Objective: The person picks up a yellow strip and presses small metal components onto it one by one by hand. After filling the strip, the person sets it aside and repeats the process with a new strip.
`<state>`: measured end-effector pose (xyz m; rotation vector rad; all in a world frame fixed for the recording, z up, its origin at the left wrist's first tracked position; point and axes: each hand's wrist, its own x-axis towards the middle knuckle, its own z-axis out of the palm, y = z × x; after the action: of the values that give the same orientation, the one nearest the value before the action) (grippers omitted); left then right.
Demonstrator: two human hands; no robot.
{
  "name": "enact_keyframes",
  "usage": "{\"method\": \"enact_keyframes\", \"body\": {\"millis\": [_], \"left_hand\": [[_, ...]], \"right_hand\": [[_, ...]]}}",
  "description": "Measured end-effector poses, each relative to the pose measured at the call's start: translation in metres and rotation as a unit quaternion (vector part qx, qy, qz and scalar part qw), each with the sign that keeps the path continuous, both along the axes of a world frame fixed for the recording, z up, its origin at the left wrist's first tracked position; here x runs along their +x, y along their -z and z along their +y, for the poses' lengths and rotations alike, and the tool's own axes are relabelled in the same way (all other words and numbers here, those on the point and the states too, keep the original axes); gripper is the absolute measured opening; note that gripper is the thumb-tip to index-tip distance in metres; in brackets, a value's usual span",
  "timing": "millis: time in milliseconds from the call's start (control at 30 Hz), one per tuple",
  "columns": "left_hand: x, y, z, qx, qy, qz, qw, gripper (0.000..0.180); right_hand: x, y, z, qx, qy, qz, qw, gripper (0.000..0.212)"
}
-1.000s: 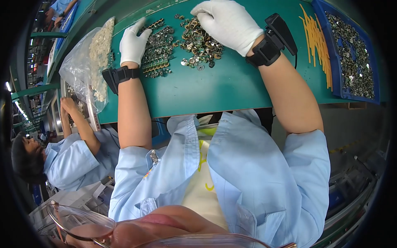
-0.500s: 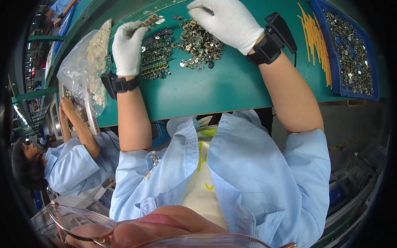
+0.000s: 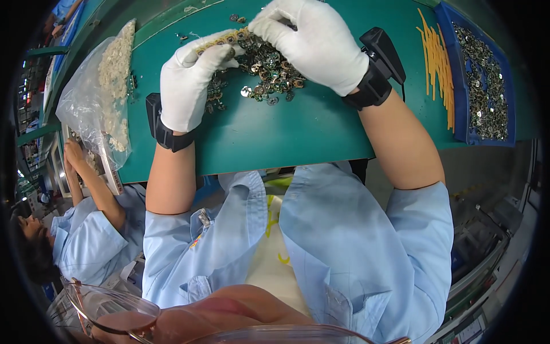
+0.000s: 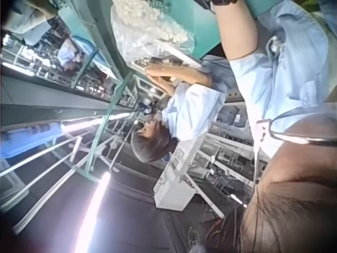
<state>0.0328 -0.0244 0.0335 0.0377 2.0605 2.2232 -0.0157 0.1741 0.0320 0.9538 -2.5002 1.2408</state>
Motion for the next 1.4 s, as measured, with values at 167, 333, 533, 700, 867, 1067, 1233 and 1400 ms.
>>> {"method": "enact_keyframes", "body": {"millis": [167,333,533,700,867,1067,1233,1400], "left_hand": [[0.006,0.007,0.009,0.007,-0.049,0.044,0.998,0.021],[0.010,0.005,0.015,-0.074,-0.066,0.119,0.988,0.020],[0.007,0.004,0.011,0.012,-0.067,0.077,0.995,0.020],[0.006,0.008,0.010,0.012,-0.068,0.078,0.995,0.020],[0.004,0.006,0.010,0.008,-0.061,0.082,0.995,0.019],[0.011,0.005,0.016,-0.035,-0.052,0.095,0.994,0.018],[0.011,0.003,0.015,-0.029,-0.064,0.067,0.995,0.018],[0.011,0.007,0.022,-0.053,-0.079,0.103,0.990,0.019]], "right_hand": [[0.012,0.002,-0.007,-0.064,0.038,-0.043,0.996,0.011],[0.017,0.003,-0.009,-0.035,0.075,0.000,0.997,0.009],[0.008,0.008,-0.005,-0.263,0.008,-0.165,0.950,0.014],[0.008,0.005,-0.002,-0.272,-0.029,-0.297,0.915,0.017],[0.013,0.003,-0.006,-0.159,-0.026,-0.220,0.962,0.019],[0.016,0.007,-0.004,-0.117,0.002,-0.208,0.971,0.018],[0.017,0.000,-0.010,-0.145,-0.041,-0.170,0.974,0.014],[0.018,0.001,-0.010,-0.008,0.032,0.024,0.999,0.014]]}}
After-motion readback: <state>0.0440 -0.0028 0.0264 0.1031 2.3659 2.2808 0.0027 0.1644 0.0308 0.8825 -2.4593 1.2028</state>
